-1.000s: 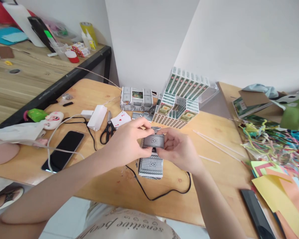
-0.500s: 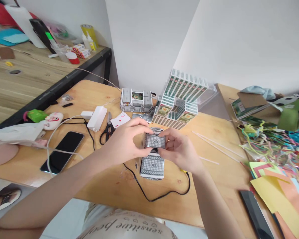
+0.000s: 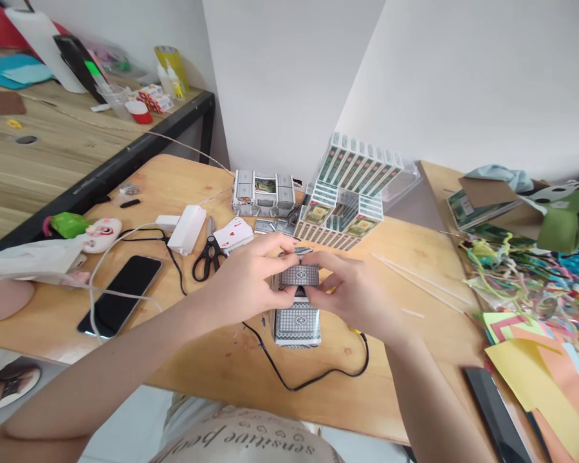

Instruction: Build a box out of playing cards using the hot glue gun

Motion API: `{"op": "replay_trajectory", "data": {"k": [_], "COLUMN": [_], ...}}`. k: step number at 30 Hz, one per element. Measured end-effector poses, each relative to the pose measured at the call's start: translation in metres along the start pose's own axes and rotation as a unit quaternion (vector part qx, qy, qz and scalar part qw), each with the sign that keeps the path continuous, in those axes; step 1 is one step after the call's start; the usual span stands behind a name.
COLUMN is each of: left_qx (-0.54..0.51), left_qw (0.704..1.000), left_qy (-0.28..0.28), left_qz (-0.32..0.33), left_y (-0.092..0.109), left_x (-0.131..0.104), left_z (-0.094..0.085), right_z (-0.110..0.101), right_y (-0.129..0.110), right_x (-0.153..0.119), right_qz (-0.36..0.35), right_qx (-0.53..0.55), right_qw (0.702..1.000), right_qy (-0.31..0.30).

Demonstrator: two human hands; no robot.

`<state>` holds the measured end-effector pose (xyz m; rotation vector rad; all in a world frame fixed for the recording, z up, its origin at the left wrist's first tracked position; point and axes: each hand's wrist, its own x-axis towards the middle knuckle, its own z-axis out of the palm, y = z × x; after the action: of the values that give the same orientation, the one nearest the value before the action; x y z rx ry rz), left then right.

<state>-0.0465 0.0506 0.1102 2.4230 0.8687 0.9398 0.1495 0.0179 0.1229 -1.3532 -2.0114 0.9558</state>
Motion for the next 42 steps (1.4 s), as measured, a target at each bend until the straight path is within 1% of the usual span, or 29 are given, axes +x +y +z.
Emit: {"op": "replay_trajectory", "data": {"k": [6, 9, 13, 16, 19, 21, 23, 25, 27, 29, 31, 35, 38, 42], "left_qx": [0.047, 0.046, 0.059, 0.073, 0.079, 0.072, 0.064, 0.049, 0.021, -0.01, -0.036, -0.067, -0.068, -0.047], "left_qw": [0.998, 0.999, 0.998, 0.997, 0.997, 0.997, 0.998, 0.998, 0.998, 0.996, 0.994, 0.993, 0.994, 0.996], "left_qy": [0.002, -0.011, -0.002, 0.006, 0.006, -0.001, -0.005, -0.002, 0.005, 0.02, 0.038, 0.057, 0.057, 0.047], "left_qz": [0.028, 0.025, 0.018, 0.015, 0.007, 0.001, -0.01, -0.03, -0.061, -0.087, -0.097, -0.084, -0.068, -0.052], "left_y": [0.004, 0.005, 0.007, 0.01, 0.014, 0.015, 0.013, 0.01, 0.006, 0.001, -0.002, -0.005, -0.004, 0.003], "left_x": [0.0, 0.0, -0.001, -0.001, 0.0, 0.001, 0.0, -0.001, -0.004, -0.006, -0.008, -0.008, -0.006, -0.005], "left_z": [-0.001, -0.001, -0.001, -0.001, -0.001, -0.001, -0.001, 0.0, 0.001, 0.003, 0.005, 0.009, 0.009, 0.007], "right_z": [0.002, 0.003, 0.004, 0.002, -0.003, -0.008, -0.013, -0.015, -0.013, -0.007, 0.0, 0.011, 0.011, 0.007], "right_y": [0.005, 0.008, 0.012, 0.012, 0.005, -0.002, -0.006, -0.005, 0.002, 0.013, 0.024, 0.035, 0.036, 0.034], "right_x": [0.001, 0.001, 0.002, 0.001, 0.0, 0.0, 0.001, 0.003, 0.004, 0.004, 0.004, 0.005, 0.006, 0.007], "right_qz": [-0.004, -0.013, -0.028, -0.038, -0.026, -0.013, -0.008, -0.01, -0.01, 0.002, 0.012, -0.008, -0.011, 0.004], "right_qx": [0.013, 0.027, 0.024, -0.004, -0.061, -0.112, -0.136, -0.107, -0.034, 0.05, 0.107, 0.144, 0.154, 0.158], "right_qw": [1.0, 0.999, 0.999, 0.999, 0.997, 0.993, 0.99, 0.994, 0.998, 0.996, 0.992, 0.989, 0.987, 0.986], "right_qy": [-0.021, -0.027, -0.028, -0.033, -0.047, -0.042, -0.032, -0.037, -0.055, -0.072, -0.069, -0.037, -0.036, -0.049]}}
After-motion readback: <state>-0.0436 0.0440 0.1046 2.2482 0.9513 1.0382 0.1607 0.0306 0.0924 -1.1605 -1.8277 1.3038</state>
